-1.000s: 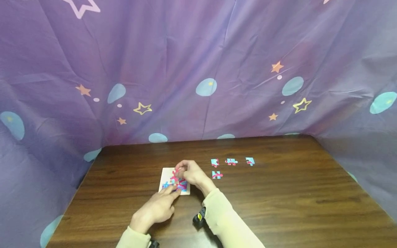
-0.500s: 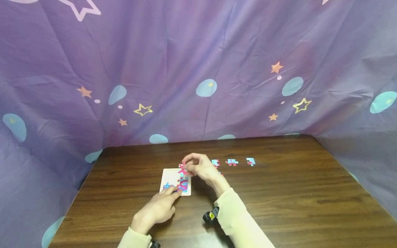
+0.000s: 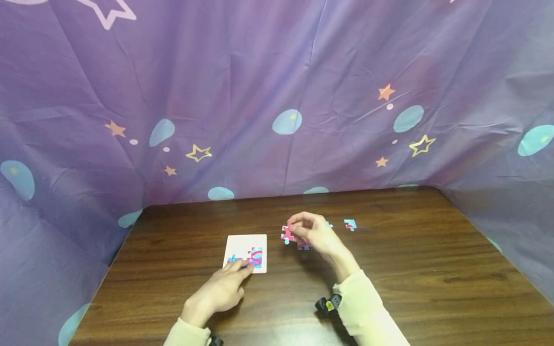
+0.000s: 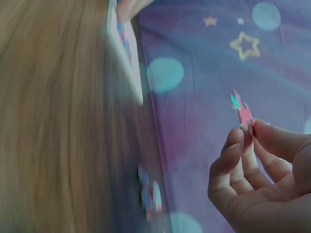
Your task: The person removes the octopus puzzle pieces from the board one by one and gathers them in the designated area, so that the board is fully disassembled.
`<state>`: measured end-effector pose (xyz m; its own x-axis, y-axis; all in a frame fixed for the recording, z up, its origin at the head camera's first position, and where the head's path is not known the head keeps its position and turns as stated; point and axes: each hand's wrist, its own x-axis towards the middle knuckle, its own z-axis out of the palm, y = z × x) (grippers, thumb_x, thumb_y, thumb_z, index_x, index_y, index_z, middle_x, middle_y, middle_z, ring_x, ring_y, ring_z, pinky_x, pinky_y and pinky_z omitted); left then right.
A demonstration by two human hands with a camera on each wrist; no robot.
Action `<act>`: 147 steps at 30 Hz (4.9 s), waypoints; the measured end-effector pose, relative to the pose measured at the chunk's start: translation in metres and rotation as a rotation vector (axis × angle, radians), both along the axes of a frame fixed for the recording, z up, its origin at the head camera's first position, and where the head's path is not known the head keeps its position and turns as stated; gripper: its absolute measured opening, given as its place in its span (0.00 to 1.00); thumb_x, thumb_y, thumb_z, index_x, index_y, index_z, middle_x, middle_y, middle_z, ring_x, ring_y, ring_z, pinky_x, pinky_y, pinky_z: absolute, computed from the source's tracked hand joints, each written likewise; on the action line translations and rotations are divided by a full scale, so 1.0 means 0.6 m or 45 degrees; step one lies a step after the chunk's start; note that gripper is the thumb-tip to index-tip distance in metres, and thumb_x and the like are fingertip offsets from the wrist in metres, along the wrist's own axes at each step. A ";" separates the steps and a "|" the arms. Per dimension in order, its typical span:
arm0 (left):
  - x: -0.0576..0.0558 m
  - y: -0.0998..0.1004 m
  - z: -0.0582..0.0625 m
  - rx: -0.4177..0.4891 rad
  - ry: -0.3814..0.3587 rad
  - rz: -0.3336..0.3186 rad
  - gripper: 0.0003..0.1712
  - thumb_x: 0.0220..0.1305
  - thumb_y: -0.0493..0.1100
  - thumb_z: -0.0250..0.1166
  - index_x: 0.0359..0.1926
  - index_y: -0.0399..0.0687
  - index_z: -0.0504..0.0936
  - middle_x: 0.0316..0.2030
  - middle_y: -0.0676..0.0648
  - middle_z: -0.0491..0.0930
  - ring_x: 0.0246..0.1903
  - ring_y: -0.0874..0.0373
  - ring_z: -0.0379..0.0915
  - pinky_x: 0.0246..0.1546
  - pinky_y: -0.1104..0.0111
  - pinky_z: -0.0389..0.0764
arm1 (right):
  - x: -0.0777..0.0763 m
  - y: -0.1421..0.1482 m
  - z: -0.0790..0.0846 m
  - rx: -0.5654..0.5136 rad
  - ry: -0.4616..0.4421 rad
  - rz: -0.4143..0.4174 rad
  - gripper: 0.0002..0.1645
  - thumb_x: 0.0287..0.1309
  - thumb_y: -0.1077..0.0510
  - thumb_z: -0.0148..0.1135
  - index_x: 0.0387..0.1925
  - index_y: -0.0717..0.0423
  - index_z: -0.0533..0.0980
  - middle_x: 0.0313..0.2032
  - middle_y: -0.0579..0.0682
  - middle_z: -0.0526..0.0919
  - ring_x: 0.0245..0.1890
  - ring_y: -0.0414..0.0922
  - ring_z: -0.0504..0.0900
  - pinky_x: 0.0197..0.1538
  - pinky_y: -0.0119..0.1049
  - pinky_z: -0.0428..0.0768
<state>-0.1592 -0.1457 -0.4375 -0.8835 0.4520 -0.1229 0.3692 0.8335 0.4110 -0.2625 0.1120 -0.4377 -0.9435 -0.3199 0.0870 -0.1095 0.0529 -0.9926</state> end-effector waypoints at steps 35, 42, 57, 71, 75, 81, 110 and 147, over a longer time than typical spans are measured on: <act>0.000 -0.003 0.000 0.003 0.023 -0.012 0.32 0.59 0.31 0.57 0.67 0.38 0.70 0.68 0.37 0.64 0.68 0.34 0.54 0.66 0.41 0.57 | -0.024 0.154 -0.054 0.546 -0.016 -0.207 0.09 0.57 0.66 0.64 0.39 0.68 0.79 0.24 0.52 0.83 0.19 0.42 0.76 0.18 0.32 0.73; -0.001 -0.002 -0.002 -0.025 0.011 -0.011 0.33 0.59 0.32 0.58 0.68 0.39 0.69 0.68 0.38 0.64 0.69 0.36 0.54 0.67 0.43 0.57 | -0.030 0.146 -0.043 0.740 0.103 -0.294 0.15 0.55 0.59 0.69 0.41 0.66 0.79 0.27 0.50 0.83 0.24 0.43 0.78 0.29 0.37 0.77; -0.001 -0.003 -0.005 -0.029 0.063 -0.028 0.32 0.57 0.31 0.57 0.66 0.38 0.71 0.67 0.37 0.66 0.67 0.37 0.57 0.67 0.46 0.59 | -0.015 0.067 -0.008 0.836 0.366 -0.207 0.10 0.59 0.59 0.66 0.42 0.57 0.81 0.30 0.46 0.82 0.28 0.43 0.78 0.34 0.41 0.77; -0.001 -0.005 -0.002 -0.010 0.027 -0.014 0.33 0.58 0.31 0.57 0.67 0.39 0.70 0.68 0.38 0.64 0.68 0.36 0.55 0.66 0.43 0.58 | 0.025 -0.043 0.011 0.761 0.487 0.025 0.13 0.55 0.61 0.68 0.44 0.57 0.80 0.34 0.46 0.84 0.32 0.38 0.80 0.41 0.40 0.79; -0.002 -0.004 -0.003 -0.009 0.047 -0.026 0.33 0.57 0.31 0.58 0.66 0.37 0.71 0.67 0.37 0.65 0.67 0.35 0.56 0.66 0.43 0.59 | 0.022 -0.071 -0.007 0.718 0.460 0.090 0.12 0.55 0.63 0.67 0.43 0.59 0.80 0.31 0.43 0.82 0.31 0.38 0.79 0.40 0.39 0.79; -0.002 -0.008 0.000 -0.018 0.057 -0.032 0.32 0.56 0.32 0.58 0.66 0.36 0.71 0.67 0.36 0.65 0.67 0.34 0.57 0.65 0.43 0.60 | 0.017 -0.117 -0.022 0.769 0.398 0.117 0.13 0.53 0.64 0.67 0.43 0.60 0.81 0.30 0.44 0.81 0.31 0.39 0.78 0.39 0.37 0.78; 0.006 -0.010 -0.007 -0.027 0.137 -0.096 0.30 0.56 0.32 0.60 0.62 0.45 0.77 0.66 0.36 0.66 0.66 0.34 0.58 0.64 0.43 0.62 | 0.024 -0.156 -0.052 0.925 0.339 0.001 0.13 0.49 0.65 0.68 0.40 0.58 0.83 0.33 0.49 0.77 0.38 0.46 0.76 0.45 0.42 0.77; 0.003 -0.001 -0.001 -0.072 0.086 -0.058 0.31 0.57 0.34 0.60 0.65 0.49 0.76 0.69 0.36 0.62 0.68 0.35 0.55 0.63 0.40 0.63 | 0.014 -0.150 -0.052 0.669 0.263 0.019 0.13 0.49 0.68 0.66 0.39 0.56 0.80 0.28 0.46 0.80 0.29 0.42 0.76 0.37 0.39 0.77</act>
<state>-0.1576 -0.1461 -0.4381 -0.8694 0.4858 -0.0902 0.4325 0.8365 0.3365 -0.2541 0.0221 -0.4691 -0.9187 -0.3833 0.0950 -0.3033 0.5311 -0.7911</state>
